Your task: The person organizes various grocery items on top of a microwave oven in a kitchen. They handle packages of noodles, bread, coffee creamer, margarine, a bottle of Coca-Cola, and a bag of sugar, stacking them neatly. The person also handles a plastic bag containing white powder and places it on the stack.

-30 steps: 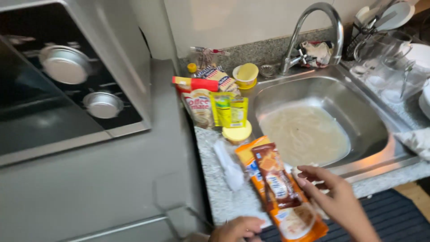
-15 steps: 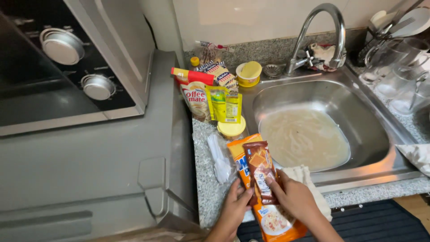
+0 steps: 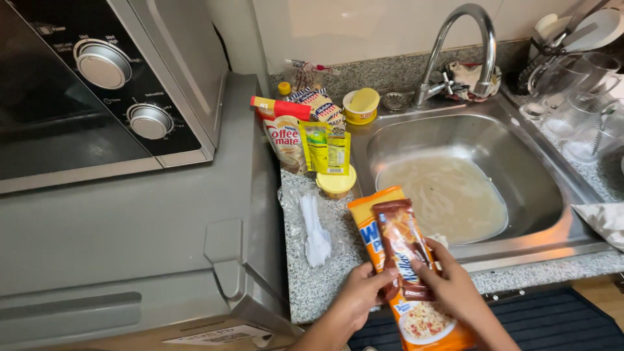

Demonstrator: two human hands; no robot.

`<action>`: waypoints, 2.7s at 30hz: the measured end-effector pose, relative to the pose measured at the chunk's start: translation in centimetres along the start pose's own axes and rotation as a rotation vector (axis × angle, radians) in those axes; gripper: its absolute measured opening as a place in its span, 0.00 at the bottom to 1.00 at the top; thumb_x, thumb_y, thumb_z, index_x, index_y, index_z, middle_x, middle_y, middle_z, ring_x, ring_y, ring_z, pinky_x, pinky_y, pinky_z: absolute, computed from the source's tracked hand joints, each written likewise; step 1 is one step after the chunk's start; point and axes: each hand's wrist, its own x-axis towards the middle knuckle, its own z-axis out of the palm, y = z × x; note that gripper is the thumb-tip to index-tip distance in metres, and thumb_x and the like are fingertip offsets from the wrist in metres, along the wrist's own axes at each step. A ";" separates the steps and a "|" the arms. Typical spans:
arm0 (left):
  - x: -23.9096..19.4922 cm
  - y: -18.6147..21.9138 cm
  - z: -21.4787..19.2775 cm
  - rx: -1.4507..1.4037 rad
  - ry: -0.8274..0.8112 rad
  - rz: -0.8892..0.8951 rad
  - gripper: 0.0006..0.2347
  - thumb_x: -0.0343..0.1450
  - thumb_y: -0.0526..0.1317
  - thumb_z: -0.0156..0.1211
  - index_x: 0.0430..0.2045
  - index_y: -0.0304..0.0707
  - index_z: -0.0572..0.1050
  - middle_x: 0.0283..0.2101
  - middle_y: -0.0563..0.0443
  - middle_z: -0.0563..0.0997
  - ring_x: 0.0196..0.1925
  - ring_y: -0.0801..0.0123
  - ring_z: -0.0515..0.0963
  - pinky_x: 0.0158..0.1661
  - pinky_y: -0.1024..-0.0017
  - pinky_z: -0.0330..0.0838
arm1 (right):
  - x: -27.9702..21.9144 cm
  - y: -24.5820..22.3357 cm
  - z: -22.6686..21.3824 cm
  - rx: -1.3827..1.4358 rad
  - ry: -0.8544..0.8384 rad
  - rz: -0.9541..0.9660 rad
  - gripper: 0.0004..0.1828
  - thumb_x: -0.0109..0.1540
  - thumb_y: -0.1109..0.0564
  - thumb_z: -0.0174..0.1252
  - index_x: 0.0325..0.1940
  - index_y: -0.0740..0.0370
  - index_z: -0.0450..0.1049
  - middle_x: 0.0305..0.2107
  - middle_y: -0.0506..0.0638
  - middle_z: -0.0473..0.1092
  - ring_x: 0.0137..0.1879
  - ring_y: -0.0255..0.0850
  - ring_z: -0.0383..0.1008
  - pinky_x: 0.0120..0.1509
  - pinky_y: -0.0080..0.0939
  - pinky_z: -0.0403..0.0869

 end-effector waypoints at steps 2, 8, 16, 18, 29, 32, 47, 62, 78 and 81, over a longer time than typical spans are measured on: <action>-0.2 0.7 1.1 0.030 -0.003 -0.002 0.13 0.70 0.35 0.64 0.47 0.27 0.75 0.38 0.42 0.82 0.33 0.67 0.81 0.36 0.75 0.79 | 0.1 0.3 -0.6 0.294 -0.007 0.059 0.32 0.62 0.62 0.59 0.71 0.61 0.65 0.53 0.64 0.76 0.44 0.52 0.78 0.45 0.48 0.77; -2.9 2.9 5.3 -0.117 -0.053 0.167 0.14 0.69 0.34 0.58 0.49 0.33 0.72 0.33 0.50 0.79 0.28 0.78 0.73 0.28 0.83 0.70 | -0.9 -2.6 -3.3 0.376 -0.076 -0.006 0.35 0.62 0.65 0.54 0.75 0.61 0.62 0.62 0.59 0.72 0.49 0.53 0.76 0.47 0.50 0.74; -11.5 14.0 6.0 0.164 -0.113 0.428 0.21 0.71 0.41 0.55 0.54 0.31 0.59 0.50 0.43 0.75 0.44 0.73 0.76 0.43 0.78 0.74 | -2.7 -13.5 -4.6 0.420 -0.211 -0.143 0.34 0.64 0.65 0.50 0.77 0.57 0.66 0.49 0.61 0.75 0.38 0.49 0.69 0.39 0.47 0.67; -14.7 18.1 5.4 0.227 -0.127 0.492 0.19 0.71 0.42 0.55 0.52 0.31 0.60 0.47 0.45 0.73 0.42 0.75 0.74 0.41 0.79 0.73 | -3.2 -17.0 -4.0 0.377 -0.198 -0.217 0.33 0.64 0.64 0.49 0.77 0.60 0.67 0.49 0.61 0.74 0.43 0.45 0.66 0.42 0.42 0.61; -26.2 39.1 -1.7 0.564 -0.190 0.833 0.14 0.69 0.43 0.53 0.29 0.25 0.77 0.31 0.45 0.80 0.30 0.68 0.75 0.33 0.72 0.72 | -4.0 -36.9 4.9 0.425 -0.161 -0.587 0.29 0.64 0.54 0.46 0.70 0.62 0.68 0.41 0.50 0.71 0.36 0.29 0.64 0.35 0.26 0.59; -27.5 44.3 -2.8 0.525 -0.198 0.752 0.25 0.64 0.54 0.54 0.46 0.31 0.78 0.40 0.45 0.83 0.40 0.64 0.83 0.36 0.64 0.78 | -3.0 -39.7 6.3 0.585 -0.251 -0.534 0.11 0.69 0.47 0.52 0.38 0.54 0.66 0.21 0.38 0.57 0.18 0.28 0.54 0.19 0.32 0.55; -22.1 61.3 -11.8 1.145 0.712 1.362 0.20 0.66 0.57 0.57 0.37 0.41 0.80 0.33 0.52 0.86 0.35 0.56 0.84 0.36 0.61 0.76 | 8.6 -50.3 9.3 0.759 -0.566 -0.673 0.16 0.66 0.54 0.48 0.24 0.52 0.59 0.16 0.39 0.57 0.20 0.27 0.50 0.24 0.29 0.54; -11.9 73.5 -17.7 0.939 0.428 0.941 0.60 0.53 0.54 0.81 0.75 0.32 0.42 0.76 0.25 0.48 0.78 0.39 0.48 0.65 0.48 0.65 | 35.8 -52.7 8.5 0.899 -0.282 -0.490 0.15 0.61 0.52 0.62 0.46 0.65 0.75 0.34 0.57 0.78 0.42 0.44 0.83 0.55 0.50 0.79; -19.6 67.0 -14.6 1.329 0.664 1.093 0.33 0.57 0.50 0.73 0.53 0.29 0.69 0.46 0.35 0.83 0.45 0.46 0.85 0.47 0.58 0.78 | 23.7 -46.7 1.9 0.670 -0.360 -0.638 0.16 0.69 0.49 0.53 0.50 0.62 0.76 0.40 0.44 0.75 0.32 0.28 0.67 0.37 0.28 0.67; -23.4 62.1 -13.1 1.475 0.751 1.646 0.32 0.62 0.42 0.67 0.60 0.29 0.65 0.61 0.32 0.72 0.57 0.37 0.75 0.55 0.53 0.70 | 17.7 -46.4 1.5 0.729 -0.521 -0.644 0.18 0.72 0.49 0.48 0.43 0.66 0.75 0.34 0.48 0.76 0.30 0.32 0.72 0.35 0.33 0.73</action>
